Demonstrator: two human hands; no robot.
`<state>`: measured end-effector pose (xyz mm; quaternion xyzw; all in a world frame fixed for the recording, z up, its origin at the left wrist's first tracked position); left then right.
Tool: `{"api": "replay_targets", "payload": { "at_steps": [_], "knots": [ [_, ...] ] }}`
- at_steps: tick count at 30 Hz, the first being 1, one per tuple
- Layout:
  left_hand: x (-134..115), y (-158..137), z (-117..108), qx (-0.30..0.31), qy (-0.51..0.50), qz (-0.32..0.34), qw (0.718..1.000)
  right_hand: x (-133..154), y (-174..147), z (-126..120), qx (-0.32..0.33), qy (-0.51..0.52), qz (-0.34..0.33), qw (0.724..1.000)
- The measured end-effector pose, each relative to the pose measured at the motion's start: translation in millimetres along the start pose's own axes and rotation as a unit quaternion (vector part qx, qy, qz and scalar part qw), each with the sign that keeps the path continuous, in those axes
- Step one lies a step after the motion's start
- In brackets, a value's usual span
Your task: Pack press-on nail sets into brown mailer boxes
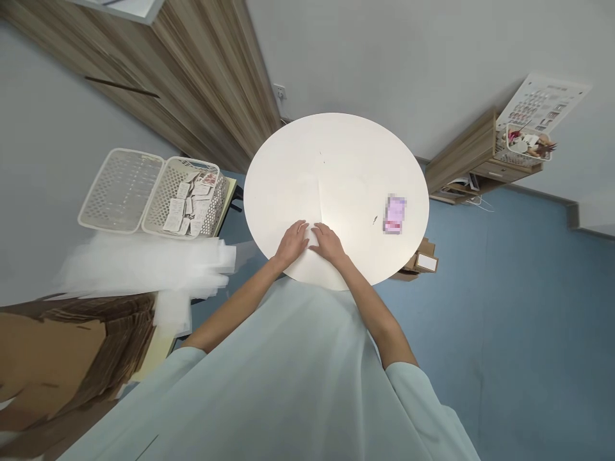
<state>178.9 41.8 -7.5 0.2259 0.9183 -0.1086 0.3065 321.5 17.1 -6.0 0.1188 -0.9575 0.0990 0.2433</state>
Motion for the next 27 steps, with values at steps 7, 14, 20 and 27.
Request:
{"api": "replay_targets", "payload": {
  "at_steps": [7,14,20,27],
  "knots": [
    [9,-39,10,0.047,-0.052,0.051,0.996,-3,-32,15,0.019,0.011,-0.039,0.999],
    [9,-90,21,0.070,-0.106,0.010,0.992,2,-83,23,-0.009,0.113,-0.011,0.994],
    [17,-71,6,0.037,-0.190,-0.111,0.975,-3,-74,3,-0.017,0.165,0.083,0.983],
    [26,-42,-3,0.011,-0.149,-0.195,0.969,-13,-42,1,-0.006,0.134,0.145,0.980]
  ]
}}
Point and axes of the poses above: each hand's wrist, its own y-axis towards the middle knuckle, its own z-axis out of the palm, x = y × z, the point moved 6 cm from there along y, towards the middle knuckle, and after that the axes turned 4 degrees about -y, right-handed, at the moved point
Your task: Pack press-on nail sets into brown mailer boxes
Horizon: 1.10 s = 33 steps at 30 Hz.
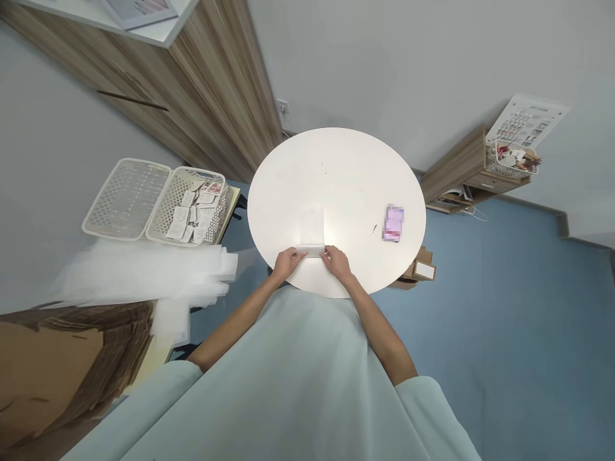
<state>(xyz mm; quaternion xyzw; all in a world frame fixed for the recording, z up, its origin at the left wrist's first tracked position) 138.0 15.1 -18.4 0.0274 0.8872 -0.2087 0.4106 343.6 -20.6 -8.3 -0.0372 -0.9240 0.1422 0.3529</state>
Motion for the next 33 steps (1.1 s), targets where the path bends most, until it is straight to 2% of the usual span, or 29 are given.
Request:
{"api": "replay_targets", "payload": {
  "at_steps": [4,8,11,14,17,21,26,30,33],
  "knots": [
    [1,14,2,-0.020,0.031,-0.019,0.999,-8,16,3,-0.018,-0.026,0.049,0.998],
    [2,20,0,-0.075,0.052,-0.027,0.995,-8,22,3,-0.026,-0.045,0.099,0.994],
    [-10,23,-4,-0.107,0.086,0.041,0.990,7,27,-3,-0.043,-0.094,0.050,0.993],
    [-30,29,0,-0.064,0.111,0.166,0.978,28,34,-5,-0.032,-0.135,-0.072,0.988],
    [-39,35,6,0.019,0.120,0.222,0.967,32,41,2,0.022,-0.151,-0.141,0.978],
    [-32,32,11,0.076,0.120,0.224,0.964,21,36,11,0.039,-0.149,-0.147,0.977],
    [-11,-3,18,0.103,0.096,0.238,0.961,12,-4,23,0.017,-0.125,-0.172,0.977],
    [1,-36,26,0.108,0.060,0.225,0.967,5,-38,25,0.027,-0.095,-0.183,0.978],
    [3,-44,26,0.102,0.031,0.185,0.977,1,-45,18,0.038,-0.079,-0.168,0.982]
  ]
}}
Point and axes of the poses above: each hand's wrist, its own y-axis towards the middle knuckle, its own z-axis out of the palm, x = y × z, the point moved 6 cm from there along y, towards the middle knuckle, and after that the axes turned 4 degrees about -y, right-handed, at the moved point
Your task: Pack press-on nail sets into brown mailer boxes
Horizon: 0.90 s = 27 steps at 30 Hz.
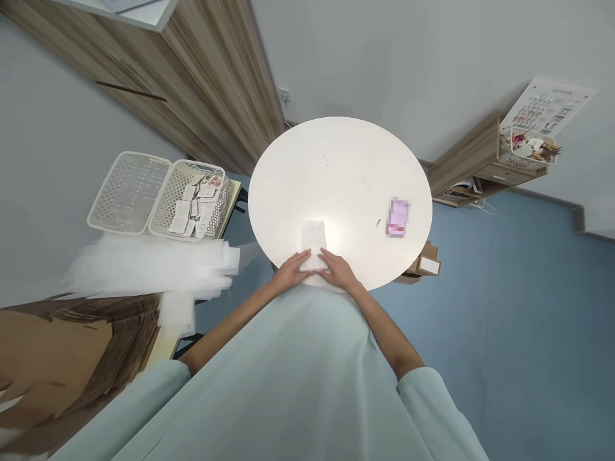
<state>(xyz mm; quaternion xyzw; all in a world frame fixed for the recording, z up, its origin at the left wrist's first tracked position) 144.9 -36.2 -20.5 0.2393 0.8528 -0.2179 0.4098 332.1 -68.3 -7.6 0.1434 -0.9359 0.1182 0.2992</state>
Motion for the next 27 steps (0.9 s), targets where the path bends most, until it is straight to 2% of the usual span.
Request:
{"api": "replay_targets", "payload": {
  "at_steps": [5,10,15,20,22,25,27],
  "knots": [
    [5,14,-18,-0.037,-0.072,-0.101,0.992,-12,17,-14,-0.016,0.036,0.095,0.995],
    [10,34,-32,-0.097,-0.022,-0.183,0.978,-17,43,-18,-0.027,0.005,0.142,0.990],
    [15,51,-36,-0.139,0.007,-0.226,0.964,-27,65,-14,-0.033,0.010,0.184,0.982],
    [21,55,-38,-0.161,0.010,-0.266,0.950,-27,79,-17,-0.044,0.019,0.223,0.974],
    [21,54,-38,-0.167,0.017,-0.275,0.947,-18,84,-22,-0.057,-0.019,0.188,0.980],
    [17,55,-42,-0.194,0.041,-0.256,0.946,1,88,-23,-0.029,-0.071,0.052,0.996],
    [10,57,-45,-0.207,0.070,-0.215,0.952,9,85,-19,0.008,-0.083,-0.023,0.996]
  ]
}}
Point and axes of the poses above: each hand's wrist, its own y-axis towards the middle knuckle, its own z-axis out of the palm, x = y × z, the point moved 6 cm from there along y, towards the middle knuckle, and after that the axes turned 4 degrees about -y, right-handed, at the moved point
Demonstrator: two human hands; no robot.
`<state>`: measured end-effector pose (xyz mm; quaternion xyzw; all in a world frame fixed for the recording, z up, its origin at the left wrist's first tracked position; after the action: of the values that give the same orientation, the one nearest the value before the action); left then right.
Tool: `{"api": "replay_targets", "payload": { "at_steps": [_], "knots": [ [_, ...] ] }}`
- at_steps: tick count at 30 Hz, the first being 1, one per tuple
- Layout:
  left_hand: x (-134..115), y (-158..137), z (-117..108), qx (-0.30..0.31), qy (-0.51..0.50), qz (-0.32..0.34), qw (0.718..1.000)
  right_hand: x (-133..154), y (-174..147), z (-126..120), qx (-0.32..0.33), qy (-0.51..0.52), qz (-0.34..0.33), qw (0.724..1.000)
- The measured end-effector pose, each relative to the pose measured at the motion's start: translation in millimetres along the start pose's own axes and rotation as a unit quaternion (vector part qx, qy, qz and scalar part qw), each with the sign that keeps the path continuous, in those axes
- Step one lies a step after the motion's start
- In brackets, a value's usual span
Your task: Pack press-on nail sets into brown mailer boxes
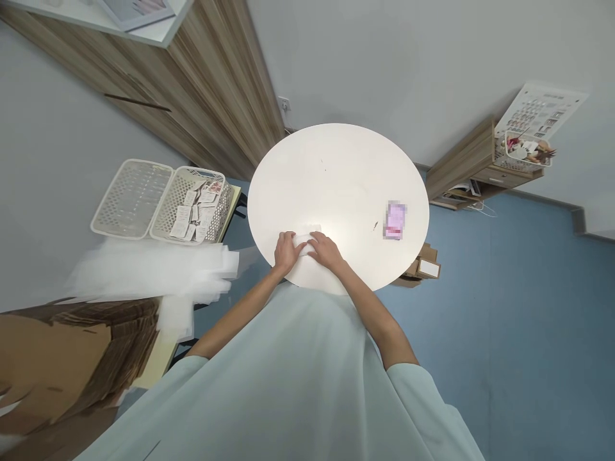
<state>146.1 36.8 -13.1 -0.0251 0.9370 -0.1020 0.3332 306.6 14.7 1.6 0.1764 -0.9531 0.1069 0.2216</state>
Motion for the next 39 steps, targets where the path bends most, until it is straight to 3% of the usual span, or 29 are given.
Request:
{"api": "replay_targets", "payload": {
  "at_steps": [4,7,9,12,15,21,28,32,39],
  "knots": [
    [-12,-4,1,0.031,0.001,0.108,0.994,3,-15,6,0.006,-0.020,-0.005,1.000],
    [-9,-16,0,0.049,-0.058,0.126,0.989,13,-27,12,-0.006,-0.038,0.028,0.999],
    [2,-26,-3,0.026,-0.118,0.083,0.989,20,-33,14,-0.004,-0.045,0.053,0.998],
    [28,-40,-1,0.001,-0.229,-0.065,0.971,23,-36,11,0.009,-0.026,0.112,0.993],
    [35,-45,11,0.040,-0.299,-0.156,0.941,10,-32,-2,0.012,0.025,0.187,0.982],
    [-5,-23,31,0.084,-0.239,-0.120,0.960,-31,-26,-24,-0.021,0.110,0.240,0.964],
    [-41,-8,49,0.040,-0.154,-0.068,0.985,-67,-35,-17,-0.086,0.152,0.306,0.936],
    [-42,-6,51,0.046,-0.142,-0.054,0.987,-65,-38,-12,-0.113,0.169,0.308,0.929],
    [-19,-3,32,0.047,-0.120,-0.042,0.991,-40,-30,7,-0.074,0.207,0.312,0.924]
  ]
}}
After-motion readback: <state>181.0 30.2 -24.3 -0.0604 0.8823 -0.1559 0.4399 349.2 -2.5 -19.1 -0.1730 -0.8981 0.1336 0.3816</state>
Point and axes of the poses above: each hand's wrist, its own y-axis towards the middle knuckle, its own z-axis out of the palm, x = y × z, the point moved 6 cm from there along y, towards the middle knuckle, and after that the axes turned 4 degrees about -y, right-handed, at the moved point
